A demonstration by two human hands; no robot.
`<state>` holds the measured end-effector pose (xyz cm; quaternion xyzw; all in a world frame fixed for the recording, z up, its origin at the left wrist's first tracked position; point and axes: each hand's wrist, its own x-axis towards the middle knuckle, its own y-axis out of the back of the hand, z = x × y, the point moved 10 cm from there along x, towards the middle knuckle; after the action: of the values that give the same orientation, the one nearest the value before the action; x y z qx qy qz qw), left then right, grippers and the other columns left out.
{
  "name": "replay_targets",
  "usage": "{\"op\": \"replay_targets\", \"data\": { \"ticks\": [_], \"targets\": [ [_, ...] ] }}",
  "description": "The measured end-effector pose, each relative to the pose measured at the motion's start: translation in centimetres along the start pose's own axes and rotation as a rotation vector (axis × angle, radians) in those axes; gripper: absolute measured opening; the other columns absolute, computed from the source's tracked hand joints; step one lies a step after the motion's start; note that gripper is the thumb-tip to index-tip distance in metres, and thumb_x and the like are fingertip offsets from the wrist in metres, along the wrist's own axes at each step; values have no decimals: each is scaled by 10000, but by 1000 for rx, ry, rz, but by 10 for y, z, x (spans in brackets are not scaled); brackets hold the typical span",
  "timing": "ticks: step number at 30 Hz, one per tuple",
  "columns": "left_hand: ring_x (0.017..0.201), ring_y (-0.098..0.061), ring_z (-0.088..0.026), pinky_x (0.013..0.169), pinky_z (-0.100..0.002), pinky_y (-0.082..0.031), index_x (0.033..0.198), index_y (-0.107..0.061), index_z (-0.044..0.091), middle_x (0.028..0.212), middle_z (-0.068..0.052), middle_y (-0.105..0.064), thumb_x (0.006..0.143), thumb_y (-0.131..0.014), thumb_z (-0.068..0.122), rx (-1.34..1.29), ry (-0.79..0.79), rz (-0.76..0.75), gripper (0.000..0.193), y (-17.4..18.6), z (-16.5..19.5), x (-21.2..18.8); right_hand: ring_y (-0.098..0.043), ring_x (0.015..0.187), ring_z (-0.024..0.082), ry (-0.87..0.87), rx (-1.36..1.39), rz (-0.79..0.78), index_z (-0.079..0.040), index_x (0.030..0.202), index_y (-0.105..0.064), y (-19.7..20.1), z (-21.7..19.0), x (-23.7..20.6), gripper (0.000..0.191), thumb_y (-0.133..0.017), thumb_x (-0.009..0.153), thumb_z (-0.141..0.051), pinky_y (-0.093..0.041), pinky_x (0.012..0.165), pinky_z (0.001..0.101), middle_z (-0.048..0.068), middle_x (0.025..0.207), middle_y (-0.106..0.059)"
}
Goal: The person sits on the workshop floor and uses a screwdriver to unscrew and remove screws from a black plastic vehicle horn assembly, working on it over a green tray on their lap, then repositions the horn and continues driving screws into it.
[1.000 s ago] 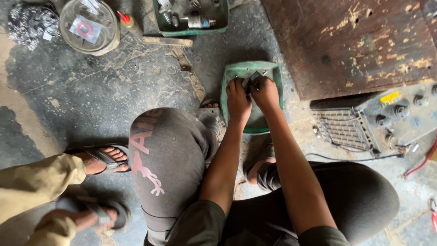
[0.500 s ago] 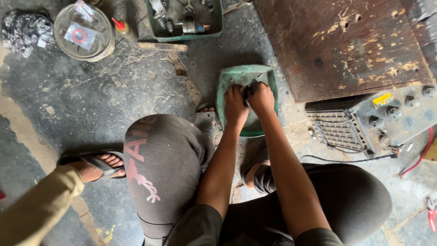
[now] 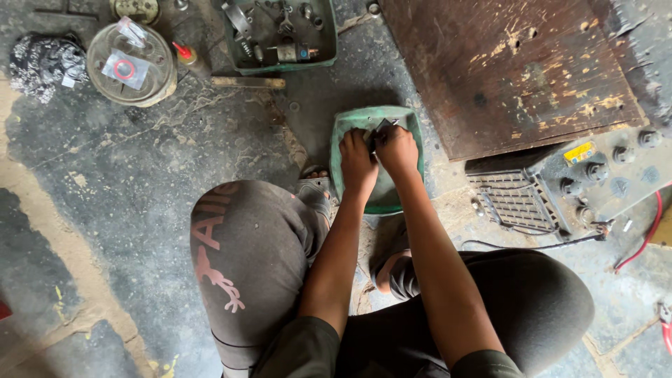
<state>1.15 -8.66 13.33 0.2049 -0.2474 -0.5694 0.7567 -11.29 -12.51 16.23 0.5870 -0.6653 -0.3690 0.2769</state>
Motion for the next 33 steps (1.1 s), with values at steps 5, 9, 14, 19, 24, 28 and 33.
{"op": "replay_targets", "data": {
  "ticks": [5,9,14,19,24,28,33],
  "targets": [
    [1243,-495,-451,972,-510,-514,1282,-508,24,1326,-189,-508,712,-712,-68,-6,-29,29,612,6,3,2,-718,882,395,45,60,-17,-109,910,-780,2,-5,6,166,-767,833,-255,-578,783,479,168,924,-753],
    [1234,-507,-439,995,-513,-513,1297,-517,25,1319,-180,-521,704,-704,-76,-38,-63,56,630,10,8,7,-713,873,393,174,100,88,-102,950,-778,13,-15,2,176,-790,811,-209,-573,756,483,158,972,-747],
    [1224,-500,-446,982,-515,-505,1282,-513,15,1309,-191,-514,776,-736,-19,-90,-63,87,555,14,13,11,-710,860,389,163,51,154,-94,958,-781,15,-18,-1,155,-782,829,-180,-573,747,479,160,967,-747],
    [1222,-507,-448,1014,-522,-500,1289,-527,21,1322,-186,-525,730,-694,-50,-20,-80,86,588,19,18,15,-727,847,363,174,78,92,-66,925,-758,13,-21,10,156,-787,841,-195,-581,751,456,154,918,-749],
    [1210,-504,-461,1000,-534,-491,1317,-499,-7,1333,-212,-510,772,-721,-20,-71,-63,114,589,22,17,20,-713,854,387,360,116,187,-67,968,-773,27,-38,2,180,-771,809,-151,-567,730,464,168,960,-744],
    [1200,-492,-481,987,-545,-481,1329,-475,-20,1330,-235,-493,750,-734,-10,-77,-36,70,635,12,11,16,-720,848,384,260,109,104,-83,957,-767,22,-30,6,171,-748,813,-174,-577,742,467,161,949,-741],
    [1244,-496,-486,994,-525,-494,1312,-478,6,1340,-239,-489,799,-709,-28,-36,2,-12,564,-2,-2,3,-697,878,421,168,-69,-19,-67,897,-736,4,-11,6,188,-758,814,-234,-564,764,504,177,949,-727]
  ]
}}
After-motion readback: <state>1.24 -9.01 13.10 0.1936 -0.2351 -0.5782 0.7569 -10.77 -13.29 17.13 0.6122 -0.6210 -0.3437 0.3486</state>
